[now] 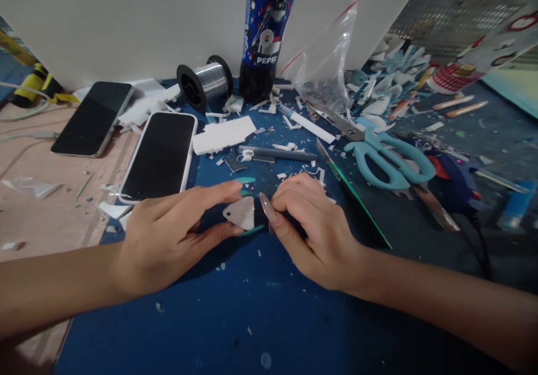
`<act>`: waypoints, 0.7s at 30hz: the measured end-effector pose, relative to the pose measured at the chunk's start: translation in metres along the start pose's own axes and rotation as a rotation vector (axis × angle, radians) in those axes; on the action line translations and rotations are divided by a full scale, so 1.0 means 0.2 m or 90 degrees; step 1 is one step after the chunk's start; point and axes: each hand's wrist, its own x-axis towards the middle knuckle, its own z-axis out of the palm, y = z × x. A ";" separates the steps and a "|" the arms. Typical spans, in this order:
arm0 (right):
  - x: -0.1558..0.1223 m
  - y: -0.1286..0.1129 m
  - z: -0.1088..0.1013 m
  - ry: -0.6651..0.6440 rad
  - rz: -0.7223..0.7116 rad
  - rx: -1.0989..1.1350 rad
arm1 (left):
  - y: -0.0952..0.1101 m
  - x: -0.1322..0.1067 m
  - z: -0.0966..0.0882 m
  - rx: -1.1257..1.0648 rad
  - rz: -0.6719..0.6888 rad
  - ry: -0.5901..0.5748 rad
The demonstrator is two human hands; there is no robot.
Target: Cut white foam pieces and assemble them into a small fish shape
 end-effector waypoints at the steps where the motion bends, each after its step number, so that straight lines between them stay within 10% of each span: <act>1: 0.00 0.00 0.00 -0.001 0.000 -0.001 | 0.00 0.00 0.00 0.001 -0.003 -0.002; 21: 0.00 0.00 -0.01 -0.021 0.003 -0.011 | 0.01 0.01 0.00 -0.010 -0.059 -0.039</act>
